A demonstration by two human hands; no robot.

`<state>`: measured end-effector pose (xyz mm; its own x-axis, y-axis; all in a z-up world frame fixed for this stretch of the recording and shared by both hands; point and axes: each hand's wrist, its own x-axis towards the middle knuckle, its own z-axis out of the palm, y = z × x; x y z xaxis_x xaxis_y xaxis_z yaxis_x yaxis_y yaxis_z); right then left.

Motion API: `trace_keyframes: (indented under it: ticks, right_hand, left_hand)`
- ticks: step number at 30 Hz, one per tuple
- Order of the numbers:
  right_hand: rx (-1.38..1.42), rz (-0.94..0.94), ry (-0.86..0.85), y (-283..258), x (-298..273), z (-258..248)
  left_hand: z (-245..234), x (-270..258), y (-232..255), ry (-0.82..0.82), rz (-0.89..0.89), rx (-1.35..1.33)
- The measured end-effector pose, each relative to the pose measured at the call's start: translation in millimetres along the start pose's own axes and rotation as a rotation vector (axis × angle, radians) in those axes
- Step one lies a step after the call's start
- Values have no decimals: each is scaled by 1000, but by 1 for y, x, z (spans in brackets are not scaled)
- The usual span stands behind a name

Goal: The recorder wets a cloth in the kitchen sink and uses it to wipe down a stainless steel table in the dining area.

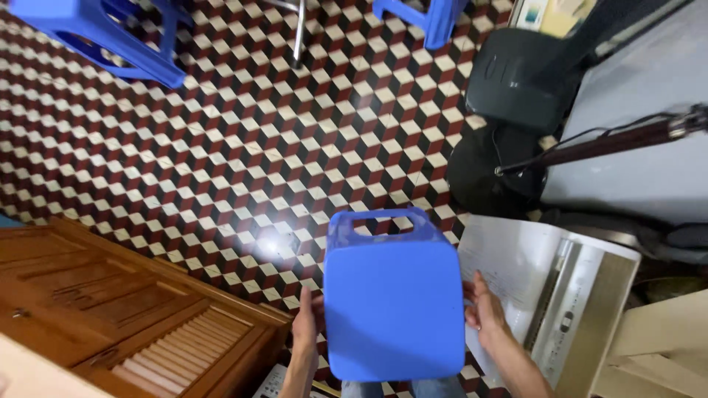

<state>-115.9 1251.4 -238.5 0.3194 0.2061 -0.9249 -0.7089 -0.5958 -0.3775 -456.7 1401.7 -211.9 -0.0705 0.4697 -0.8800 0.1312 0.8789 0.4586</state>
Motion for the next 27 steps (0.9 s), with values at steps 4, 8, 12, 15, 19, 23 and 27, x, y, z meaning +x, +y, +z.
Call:
trace_keyframes:
  ticks: [4,8,12,15,19,23,27]
  right_hand:
    - [-3,-21,-109,-17,-78,35]
    - [49,-26,-295,-24,-86,80]
    - [-35,-47,-378,-56,-119,150]
    - [-68,-54,-347,-87,-176,217]
    - [-138,-122,-356,-102,-178,286]
    - [-131,-191,-394,-126,-197,359]
    - [-100,-267,-482,-139,-173,414]
  left_hand:
    - [-60,-47,4,122,-37,-156]
    - [-110,-74,30,170,62,-325]
    - [-146,-115,90,237,82,-417]
    - [-178,-120,131,281,77,-465]
    - [-222,-103,176,270,122,-515]
    - [-265,-92,224,259,203,-520]
    - [-298,-94,272,227,332,-559]
